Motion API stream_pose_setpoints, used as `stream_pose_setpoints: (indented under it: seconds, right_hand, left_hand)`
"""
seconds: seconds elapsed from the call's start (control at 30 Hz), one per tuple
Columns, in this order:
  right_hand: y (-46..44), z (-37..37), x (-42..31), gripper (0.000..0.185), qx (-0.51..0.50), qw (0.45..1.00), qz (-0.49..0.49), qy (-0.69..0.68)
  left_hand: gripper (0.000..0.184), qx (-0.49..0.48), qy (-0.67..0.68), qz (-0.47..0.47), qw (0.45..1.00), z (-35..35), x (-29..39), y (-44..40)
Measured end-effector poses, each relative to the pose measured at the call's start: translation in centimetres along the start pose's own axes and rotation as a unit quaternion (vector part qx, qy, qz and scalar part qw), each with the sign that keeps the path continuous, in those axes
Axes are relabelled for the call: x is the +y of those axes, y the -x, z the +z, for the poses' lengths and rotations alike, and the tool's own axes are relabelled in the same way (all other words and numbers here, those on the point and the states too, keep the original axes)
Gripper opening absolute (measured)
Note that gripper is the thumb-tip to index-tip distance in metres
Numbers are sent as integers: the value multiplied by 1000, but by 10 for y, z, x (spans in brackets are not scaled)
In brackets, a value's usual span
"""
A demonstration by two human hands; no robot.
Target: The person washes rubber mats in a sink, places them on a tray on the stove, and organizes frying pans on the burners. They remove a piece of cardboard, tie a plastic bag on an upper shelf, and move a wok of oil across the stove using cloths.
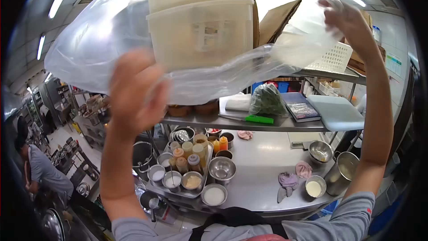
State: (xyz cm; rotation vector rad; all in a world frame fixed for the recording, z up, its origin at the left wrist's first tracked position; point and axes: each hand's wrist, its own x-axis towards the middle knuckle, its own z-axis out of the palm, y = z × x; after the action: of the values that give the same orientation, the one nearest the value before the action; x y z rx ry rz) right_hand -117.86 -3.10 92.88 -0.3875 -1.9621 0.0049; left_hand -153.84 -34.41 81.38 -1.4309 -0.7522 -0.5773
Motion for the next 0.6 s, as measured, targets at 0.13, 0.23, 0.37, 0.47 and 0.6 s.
stream_pose_setpoints:
  seconds: [0.13,0.23,0.37,0.47,0.6]
  right_hand:
    - [13,14,-58,60,417,859,-166,248]
    - [62,82,-95,73,304,898,-314,56]
    - [87,192,-80,87,-42,894,-398,202]
    - [85,211,-78,59,-262,854,-315,322]
    - [82,188,-86,9,-167,909,-324,201]
  left_hand:
    - [66,-111,-66,-60,990,128,-29,-64]
    - [96,-112,-154,-117,975,169,-40,-63]
    - [113,-221,-133,-122,959,173,-47,-62]
    - [112,-207,-135,-127,961,174,-49,-65]
    - [103,-222,-95,-179,954,166,-46,-76]
